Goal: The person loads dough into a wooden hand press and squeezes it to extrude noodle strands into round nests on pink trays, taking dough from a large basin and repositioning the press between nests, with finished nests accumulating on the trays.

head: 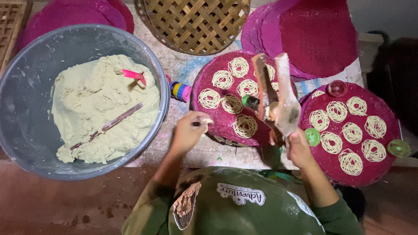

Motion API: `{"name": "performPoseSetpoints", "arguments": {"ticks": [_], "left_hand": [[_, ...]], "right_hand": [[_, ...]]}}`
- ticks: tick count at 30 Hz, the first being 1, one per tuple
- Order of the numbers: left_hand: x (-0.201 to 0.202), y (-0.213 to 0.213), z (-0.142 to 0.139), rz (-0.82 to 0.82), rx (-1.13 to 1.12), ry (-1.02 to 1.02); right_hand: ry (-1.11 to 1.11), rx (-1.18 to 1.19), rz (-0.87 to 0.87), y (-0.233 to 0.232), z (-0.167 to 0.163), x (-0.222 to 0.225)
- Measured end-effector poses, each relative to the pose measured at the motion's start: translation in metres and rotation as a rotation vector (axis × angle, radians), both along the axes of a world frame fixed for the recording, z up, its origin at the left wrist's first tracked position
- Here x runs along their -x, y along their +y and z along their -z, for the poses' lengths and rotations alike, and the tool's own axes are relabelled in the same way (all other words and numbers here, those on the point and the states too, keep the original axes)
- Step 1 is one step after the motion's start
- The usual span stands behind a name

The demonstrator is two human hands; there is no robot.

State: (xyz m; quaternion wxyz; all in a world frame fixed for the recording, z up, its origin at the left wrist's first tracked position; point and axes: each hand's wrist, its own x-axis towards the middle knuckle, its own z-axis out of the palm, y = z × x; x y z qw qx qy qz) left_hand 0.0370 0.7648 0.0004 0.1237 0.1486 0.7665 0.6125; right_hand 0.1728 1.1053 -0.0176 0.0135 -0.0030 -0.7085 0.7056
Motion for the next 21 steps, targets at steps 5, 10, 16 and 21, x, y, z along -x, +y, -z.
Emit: {"name": "performPoseSetpoints", "arguments": {"ticks": [5, 10, 16, 21], "left_hand": [[-0.012, -0.095, -0.057, -0.477, 0.087, 0.021], [-0.018, -0.136, -0.086, -0.681, 0.510, 0.199], [0.018, -0.030, -0.049, 0.162, -1.130, -0.214], [0.049, 0.014, -0.010, 0.356, -1.754, -0.504]], "right_hand": [[-0.044, 0.032, 0.031, 0.011, 0.000, -0.006], [-0.043, -0.194, -0.138, 0.003, -0.011, 0.021], [-0.443, -0.244, -0.591, -0.031, -0.050, 0.062], [-0.844, -0.301, -0.611, -0.060, -0.095, 0.094]]}}
